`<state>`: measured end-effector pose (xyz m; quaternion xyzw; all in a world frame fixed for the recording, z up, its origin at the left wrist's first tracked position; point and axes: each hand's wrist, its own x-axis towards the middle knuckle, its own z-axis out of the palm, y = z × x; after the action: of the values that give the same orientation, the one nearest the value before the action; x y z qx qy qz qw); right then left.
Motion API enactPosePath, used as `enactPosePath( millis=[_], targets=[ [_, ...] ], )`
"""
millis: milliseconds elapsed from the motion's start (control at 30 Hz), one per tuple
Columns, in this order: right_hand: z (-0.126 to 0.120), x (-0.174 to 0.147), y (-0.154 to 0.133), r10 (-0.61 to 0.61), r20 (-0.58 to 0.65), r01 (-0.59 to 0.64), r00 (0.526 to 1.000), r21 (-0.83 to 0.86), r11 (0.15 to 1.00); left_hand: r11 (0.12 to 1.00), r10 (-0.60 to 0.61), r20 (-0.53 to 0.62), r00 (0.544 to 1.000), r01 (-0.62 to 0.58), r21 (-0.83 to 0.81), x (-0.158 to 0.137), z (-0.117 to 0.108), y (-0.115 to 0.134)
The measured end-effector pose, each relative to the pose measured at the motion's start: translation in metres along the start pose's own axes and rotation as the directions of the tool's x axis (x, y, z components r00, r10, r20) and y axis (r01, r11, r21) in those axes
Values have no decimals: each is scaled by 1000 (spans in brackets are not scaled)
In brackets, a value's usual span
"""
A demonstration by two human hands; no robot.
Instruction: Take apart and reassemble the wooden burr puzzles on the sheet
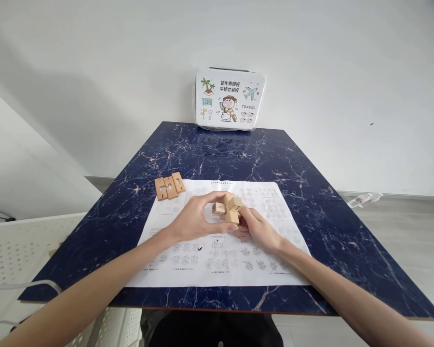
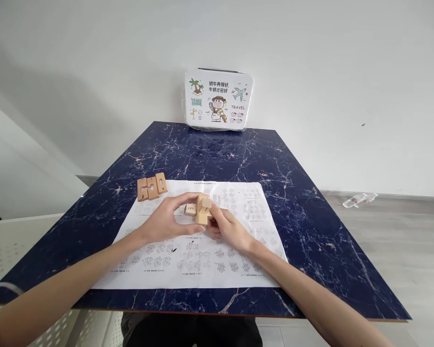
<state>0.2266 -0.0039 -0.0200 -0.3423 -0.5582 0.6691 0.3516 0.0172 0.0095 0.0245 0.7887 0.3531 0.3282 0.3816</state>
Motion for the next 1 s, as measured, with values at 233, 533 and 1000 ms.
enactPosePath(
  millis=[233, 533, 1000],
  targets=[
    [-5, -1, 3, 8, 97, -4, 995, -34, 999, 998, 42, 22, 999, -41, -52, 1, -3, 4],
    [-10, 2, -8, -1, 91, 4, 996, -34, 999, 989, 136, -93, 986, -140, -37, -1, -5, -5],
    [-20, 14, -4, -47, -240, 41, 970, -32, 999, 739, 23, -294, 956, 182, 649, 16, -34, -62]
  ],
)
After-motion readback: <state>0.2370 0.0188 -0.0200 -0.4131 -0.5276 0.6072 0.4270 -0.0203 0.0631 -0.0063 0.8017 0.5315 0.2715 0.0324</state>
